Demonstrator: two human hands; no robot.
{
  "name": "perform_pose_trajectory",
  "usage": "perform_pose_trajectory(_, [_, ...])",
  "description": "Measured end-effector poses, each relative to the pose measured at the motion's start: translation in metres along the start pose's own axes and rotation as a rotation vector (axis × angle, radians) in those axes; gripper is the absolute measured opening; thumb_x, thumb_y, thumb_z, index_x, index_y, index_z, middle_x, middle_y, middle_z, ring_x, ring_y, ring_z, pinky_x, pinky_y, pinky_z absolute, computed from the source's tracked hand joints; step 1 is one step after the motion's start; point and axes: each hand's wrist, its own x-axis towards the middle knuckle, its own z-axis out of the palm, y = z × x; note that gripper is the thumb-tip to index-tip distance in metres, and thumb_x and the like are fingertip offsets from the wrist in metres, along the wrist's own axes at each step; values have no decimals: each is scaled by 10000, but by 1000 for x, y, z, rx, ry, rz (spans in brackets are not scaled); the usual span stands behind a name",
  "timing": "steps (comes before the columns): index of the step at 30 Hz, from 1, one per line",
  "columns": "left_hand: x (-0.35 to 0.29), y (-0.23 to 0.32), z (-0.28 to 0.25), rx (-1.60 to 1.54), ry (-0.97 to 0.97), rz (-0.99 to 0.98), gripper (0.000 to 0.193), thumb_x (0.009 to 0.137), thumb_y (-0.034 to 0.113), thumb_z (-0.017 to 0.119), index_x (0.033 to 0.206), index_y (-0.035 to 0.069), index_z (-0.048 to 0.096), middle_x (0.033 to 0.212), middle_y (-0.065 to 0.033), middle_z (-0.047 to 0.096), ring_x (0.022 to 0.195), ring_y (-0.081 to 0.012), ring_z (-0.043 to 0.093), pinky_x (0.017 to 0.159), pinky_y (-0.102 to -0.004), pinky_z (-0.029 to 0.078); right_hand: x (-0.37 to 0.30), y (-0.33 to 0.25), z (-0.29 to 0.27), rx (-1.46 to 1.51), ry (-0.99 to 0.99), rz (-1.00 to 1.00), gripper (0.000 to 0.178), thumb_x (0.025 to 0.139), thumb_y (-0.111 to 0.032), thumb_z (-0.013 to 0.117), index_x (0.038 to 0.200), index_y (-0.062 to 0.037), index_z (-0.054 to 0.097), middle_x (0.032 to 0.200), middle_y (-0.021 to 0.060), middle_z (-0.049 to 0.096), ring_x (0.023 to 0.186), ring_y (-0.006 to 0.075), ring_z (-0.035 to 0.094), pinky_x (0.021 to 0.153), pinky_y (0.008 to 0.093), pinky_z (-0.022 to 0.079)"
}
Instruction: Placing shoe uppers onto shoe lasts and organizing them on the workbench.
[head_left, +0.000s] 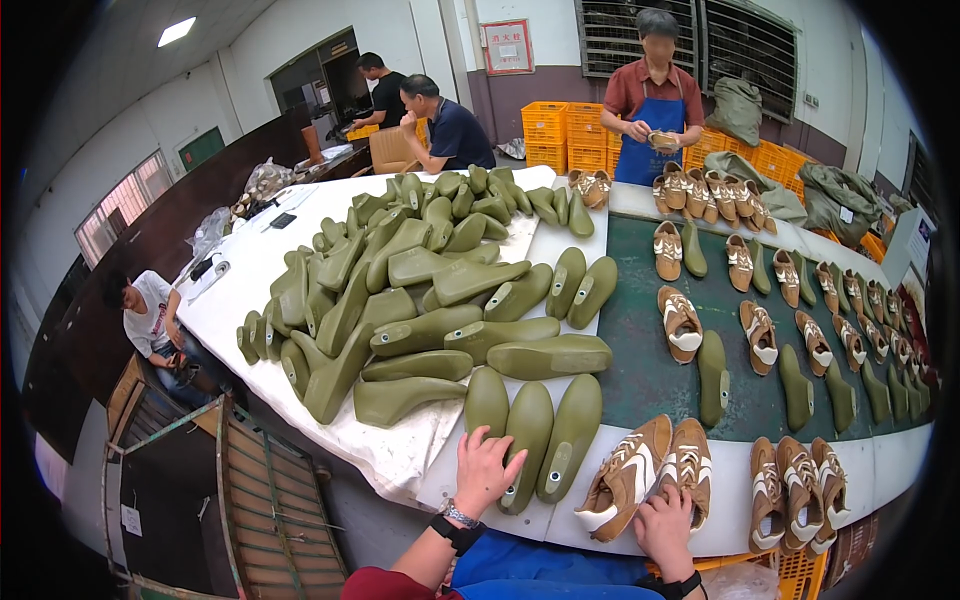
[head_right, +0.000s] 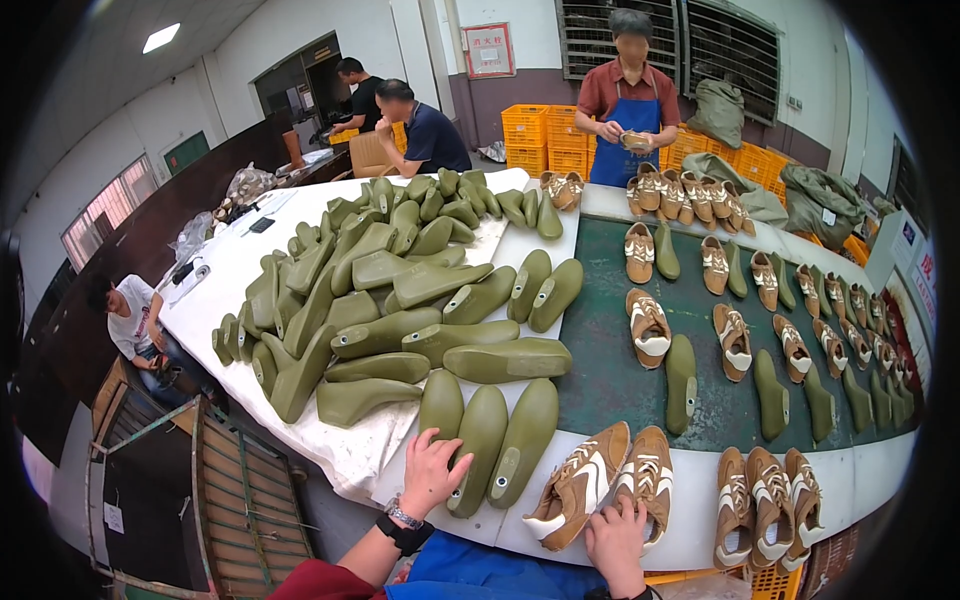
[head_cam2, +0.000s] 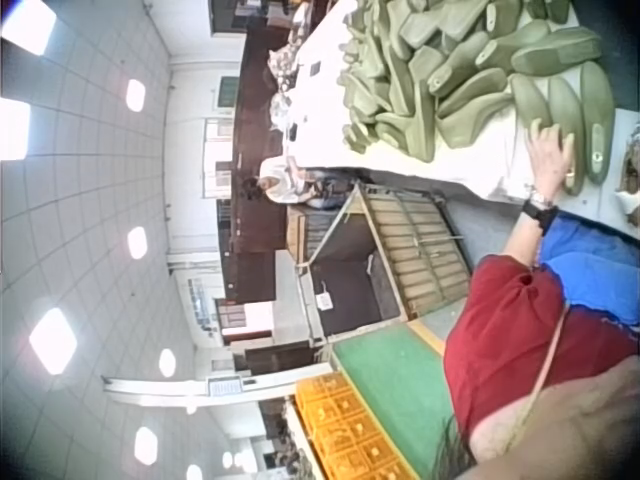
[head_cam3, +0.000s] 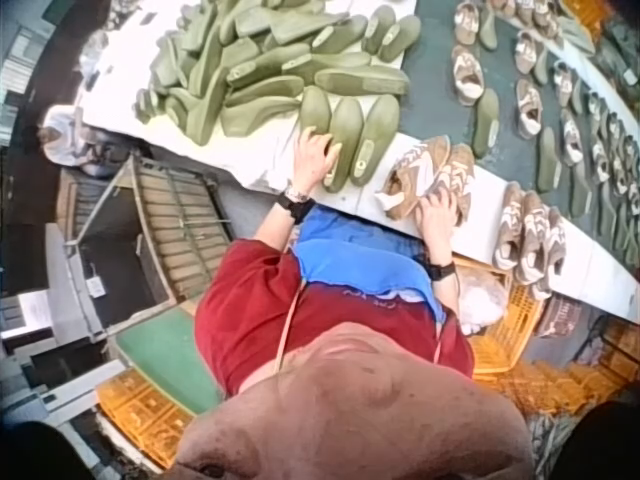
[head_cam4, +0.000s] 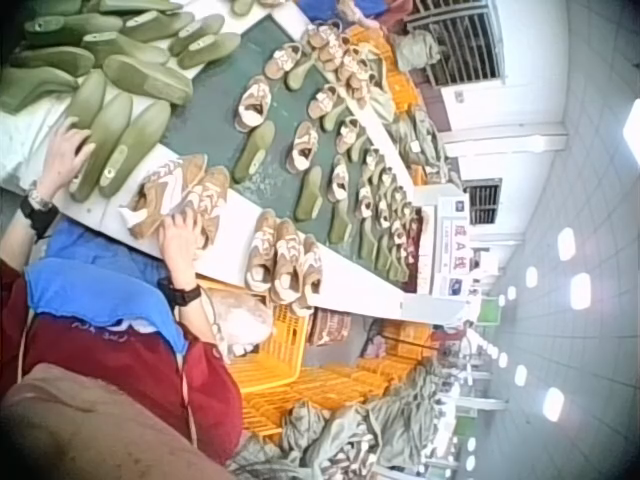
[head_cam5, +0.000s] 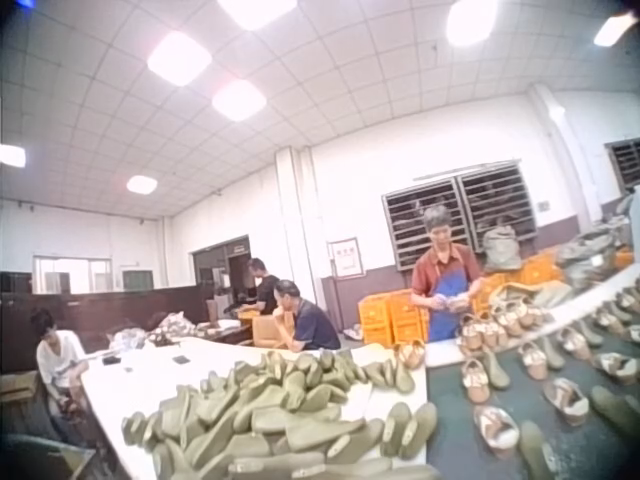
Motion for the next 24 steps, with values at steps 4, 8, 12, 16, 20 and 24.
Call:
perform_pose_trajectory(4, [0, 0, 0, -2, 4, -5, 327, 805, 356, 631, 942, 62, 666, 890, -76, 659, 1080, -288, 494, 962, -468, 310, 0, 1, 2, 0, -3, -1, 147, 680, -200, 677, 786, -99, 659, 885, 71, 608, 1108, 324, 460, 982, 551, 280])
perform_pose_trajectory(8, [-1, -1, 0, -18, 7, -7, 323, 801, 350, 636, 942, 61, 665, 892, -79, 659, 1073, -291, 500, 963, -471, 311, 1, -1, 1, -8, 1, -4, 151, 676, -198, 679, 782, -92, 658, 891, 73, 611, 1108, 326, 461, 983, 549, 279])
perform_pose_trajectory(12, [1, 1, -2, -21, 3, -5, 323, 799, 348, 638, 940, 58, 664, 896, -79, 659, 1076, -290, 497, 963, -473, 311, -1, 0, 1, -1, 5, 2, 155, 673, -196, 680, 781, -87, 655, 897, 74, 614, 1107, 329, 460, 984, 550, 278])
perform_pose_trajectory(16, [1, 0, -1, -13, -2, -6, 324, 799, 349, 638, 939, 58, 665, 897, -76, 658, 1084, -288, 492, 962, -473, 311, 0, 0, 1, 1, 5, 1, 154, 673, -191, 680, 782, -87, 654, 895, 73, 611, 1107, 330, 459, 984, 552, 278])
perform_pose_trajectory(20, [2, 1, 0, -13, 5, -6, 322, 800, 348, 637, 940, 59, 665, 892, -74, 657, 1084, -285, 490, 960, -471, 310, 1, 0, 1, 6, 11, -1, 150, 672, -187, 681, 783, -89, 652, 887, 72, 605, 1108, 330, 457, 983, 553, 278])
perform_pose_trajectory(24, [2, 2, -2, -11, 0, -6, 298, 795, 324, 641, 951, 71, 669, 906, -80, 655, 1080, -295, 493, 954, -464, 318, 1, 0, -1, 10, 6, 4, 150, 672, -186, 681, 785, -91, 652, 883, 70, 603, 1113, 330, 454, 982, 554, 279])
